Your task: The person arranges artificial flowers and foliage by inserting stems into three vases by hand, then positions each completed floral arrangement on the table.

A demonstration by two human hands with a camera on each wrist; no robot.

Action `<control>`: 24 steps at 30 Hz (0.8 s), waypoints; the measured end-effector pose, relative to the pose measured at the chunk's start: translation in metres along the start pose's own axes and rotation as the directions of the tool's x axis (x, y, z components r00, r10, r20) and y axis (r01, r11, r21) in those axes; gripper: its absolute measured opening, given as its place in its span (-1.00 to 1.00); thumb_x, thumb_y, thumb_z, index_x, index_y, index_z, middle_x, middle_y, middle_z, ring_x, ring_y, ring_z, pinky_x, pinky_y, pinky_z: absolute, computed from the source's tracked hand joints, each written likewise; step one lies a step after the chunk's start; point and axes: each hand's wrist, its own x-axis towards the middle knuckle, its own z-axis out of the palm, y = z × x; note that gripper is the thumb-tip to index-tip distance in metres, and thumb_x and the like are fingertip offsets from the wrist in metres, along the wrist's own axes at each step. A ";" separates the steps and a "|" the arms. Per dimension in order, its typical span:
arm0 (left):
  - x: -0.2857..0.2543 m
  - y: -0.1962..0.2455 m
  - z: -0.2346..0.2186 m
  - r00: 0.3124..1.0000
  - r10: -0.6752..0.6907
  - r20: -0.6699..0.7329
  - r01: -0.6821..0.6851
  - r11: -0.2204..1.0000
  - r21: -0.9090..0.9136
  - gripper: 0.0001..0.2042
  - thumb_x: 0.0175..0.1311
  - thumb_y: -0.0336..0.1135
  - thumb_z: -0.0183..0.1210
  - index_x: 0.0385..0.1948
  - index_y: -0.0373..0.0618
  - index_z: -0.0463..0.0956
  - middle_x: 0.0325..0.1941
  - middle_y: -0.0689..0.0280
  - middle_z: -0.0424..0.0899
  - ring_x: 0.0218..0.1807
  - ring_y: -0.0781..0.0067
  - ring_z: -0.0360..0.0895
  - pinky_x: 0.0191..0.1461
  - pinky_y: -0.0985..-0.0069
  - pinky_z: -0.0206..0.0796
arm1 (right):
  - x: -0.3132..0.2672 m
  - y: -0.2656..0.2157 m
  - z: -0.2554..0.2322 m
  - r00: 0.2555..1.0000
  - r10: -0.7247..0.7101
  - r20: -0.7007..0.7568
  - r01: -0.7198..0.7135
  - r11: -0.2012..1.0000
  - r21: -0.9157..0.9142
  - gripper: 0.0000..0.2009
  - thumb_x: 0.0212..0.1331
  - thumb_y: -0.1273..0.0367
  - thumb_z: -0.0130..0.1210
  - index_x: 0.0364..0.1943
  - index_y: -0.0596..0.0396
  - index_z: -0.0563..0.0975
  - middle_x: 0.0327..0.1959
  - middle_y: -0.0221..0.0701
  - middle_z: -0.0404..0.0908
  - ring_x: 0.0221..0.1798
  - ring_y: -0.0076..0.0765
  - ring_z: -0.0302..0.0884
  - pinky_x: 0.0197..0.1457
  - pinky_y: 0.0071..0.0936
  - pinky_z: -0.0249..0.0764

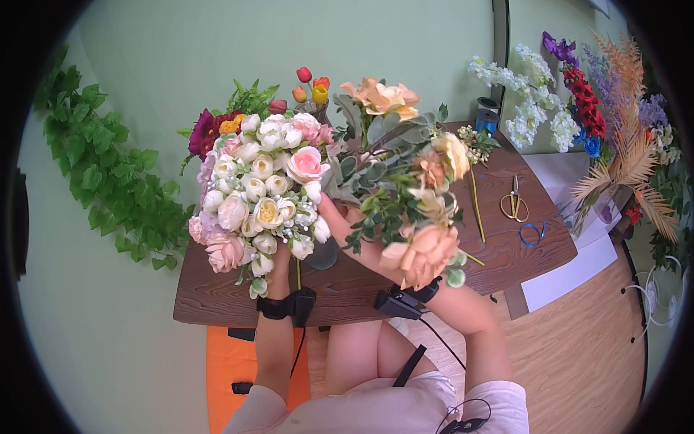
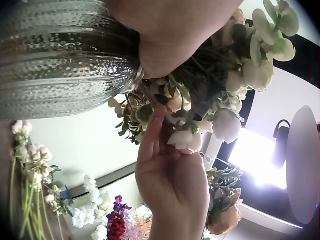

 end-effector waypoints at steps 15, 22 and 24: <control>0.014 0.009 0.003 0.999 0.040 0.000 -0.039 0.997 -0.061 -0.44 0.00 -0.21 0.20 0.11 -0.09 0.27 0.16 0.14 0.36 0.22 0.20 0.26 0.27 0.34 0.08 | 0.011 0.035 -0.010 0.962 0.242 0.127 -0.168 0.891 -0.422 -0.74 0.16 0.24 0.07 -0.18 0.13 0.53 -0.28 -0.32 0.60 -0.22 -0.44 0.52 -0.17 -0.48 0.41; 0.021 0.008 0.001 0.997 0.074 0.025 -0.073 0.995 -0.070 -0.44 0.01 -0.21 0.20 0.11 -0.09 0.27 0.16 0.14 0.35 0.22 0.20 0.25 0.27 0.34 0.08 | 0.030 0.040 -0.012 0.966 0.103 0.236 -0.091 0.994 -0.062 -0.67 0.15 0.20 0.09 -0.15 0.19 0.45 -0.29 -0.25 0.56 -0.27 -0.47 0.51 -0.26 -0.51 0.43; 0.020 0.010 0.001 0.996 0.087 0.032 -0.084 0.994 -0.067 -0.44 0.01 -0.21 0.20 0.11 -0.09 0.27 0.16 0.14 0.35 0.22 0.20 0.25 0.27 0.34 0.07 | 0.037 0.051 -0.010 0.966 0.077 0.245 -0.080 0.997 0.001 -0.66 0.15 0.20 0.09 -0.14 0.20 0.44 -0.29 -0.24 0.55 -0.28 -0.48 0.51 -0.27 -0.51 0.43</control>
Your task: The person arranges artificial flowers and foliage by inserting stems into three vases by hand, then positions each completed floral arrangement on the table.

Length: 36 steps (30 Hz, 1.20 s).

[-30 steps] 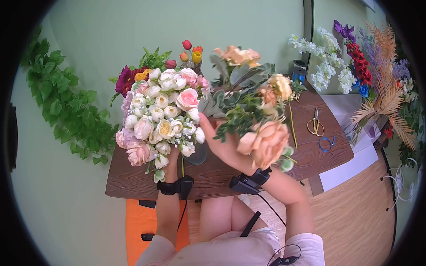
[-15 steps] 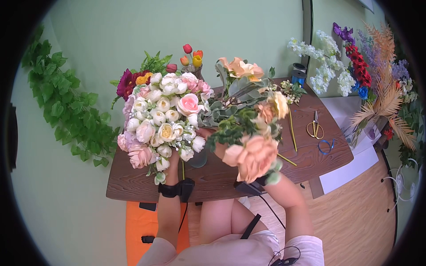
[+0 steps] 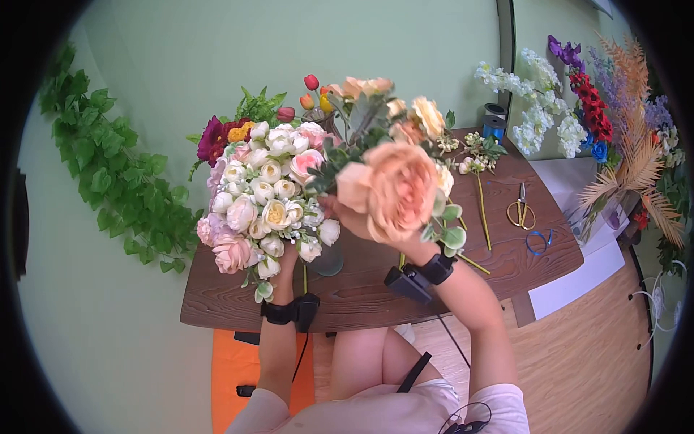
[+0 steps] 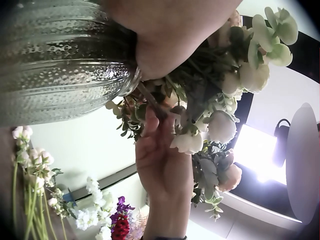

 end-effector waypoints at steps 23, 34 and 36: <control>0.056 -0.003 0.018 0.996 0.050 0.068 -0.047 0.998 -0.047 -0.44 0.03 -0.18 0.18 0.12 -0.09 0.26 0.17 0.14 0.34 0.23 0.20 0.24 0.28 0.33 0.06 | 0.021 0.009 -0.006 0.545 -0.824 0.156 0.663 0.309 -0.682 -0.82 0.08 0.36 0.07 -0.49 0.24 0.52 -0.48 -0.37 0.60 -0.43 -0.57 0.47 -0.36 -0.56 0.37; 0.027 -0.003 0.004 1.000 0.029 -0.001 -0.028 0.992 -0.122 -0.45 0.04 -0.17 0.18 0.12 -0.08 0.26 0.17 0.14 0.34 0.23 0.20 0.23 0.28 0.33 0.06 | -0.020 -0.010 -0.004 0.748 -0.609 -0.264 0.664 0.678 0.315 -0.77 0.13 0.34 -0.08 -0.13 0.06 0.31 -0.17 -0.27 0.41 -0.14 -0.29 0.42 -0.04 -0.37 0.40; 0.011 -0.003 0.001 1.000 0.023 -0.013 -0.025 0.990 -0.137 -0.45 0.04 -0.17 0.18 0.12 -0.08 0.26 0.17 0.14 0.34 0.23 0.20 0.23 0.28 0.33 0.06 | -0.025 -0.009 0.008 0.761 -0.604 -0.237 0.647 0.685 0.334 -0.76 0.13 0.33 -0.09 -0.13 0.06 0.31 -0.17 -0.27 0.40 -0.13 -0.29 0.42 -0.03 -0.37 0.39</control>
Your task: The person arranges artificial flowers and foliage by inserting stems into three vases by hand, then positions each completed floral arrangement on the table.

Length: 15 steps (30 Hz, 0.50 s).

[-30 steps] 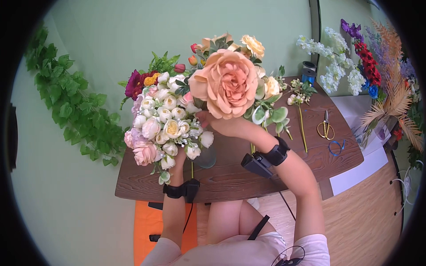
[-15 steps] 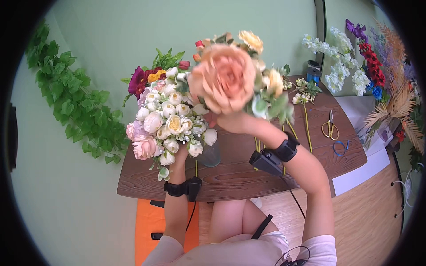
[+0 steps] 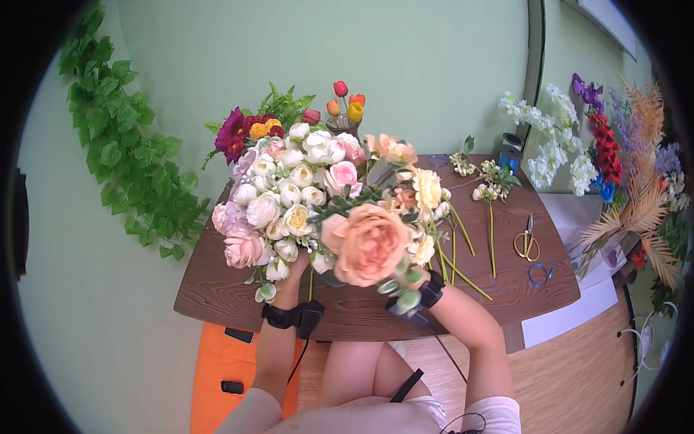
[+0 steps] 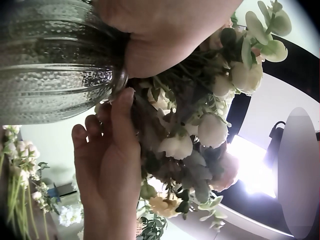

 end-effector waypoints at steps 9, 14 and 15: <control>-0.002 0.001 0.001 0.999 -0.009 -0.035 0.007 0.998 -0.059 -0.45 0.05 -0.16 0.17 0.12 -0.08 0.26 0.17 0.14 0.33 0.24 0.20 0.23 0.29 0.33 0.05 | -0.012 0.011 -0.009 0.992 0.102 0.073 -0.107 0.992 0.060 -0.74 0.15 0.32 -0.10 -0.10 0.07 0.30 -0.14 -0.27 0.40 -0.10 -0.29 0.41 0.00 -0.38 0.38; -0.003 0.000 0.000 0.999 -0.019 -0.040 0.015 0.995 -0.095 -0.45 0.05 -0.16 0.17 0.12 -0.08 0.26 0.18 0.14 0.33 0.24 0.20 0.23 0.29 0.33 0.05 | -0.018 0.020 -0.008 0.979 0.172 0.107 -0.182 0.980 0.086 -0.73 0.15 0.31 -0.12 -0.08 0.08 0.30 -0.13 -0.27 0.40 -0.09 -0.29 0.41 0.02 -0.38 0.37; -0.007 0.001 0.000 0.999 -0.020 -0.043 0.016 0.995 -0.101 -0.45 0.05 -0.16 0.17 0.12 -0.08 0.26 0.18 0.14 0.33 0.24 0.20 0.23 0.29 0.33 0.05 | -0.025 0.016 -0.016 0.976 0.185 0.114 -0.195 0.977 0.090 -0.73 0.16 0.31 -0.12 -0.08 0.08 0.30 -0.13 -0.27 0.40 -0.09 -0.29 0.41 0.02 -0.38 0.37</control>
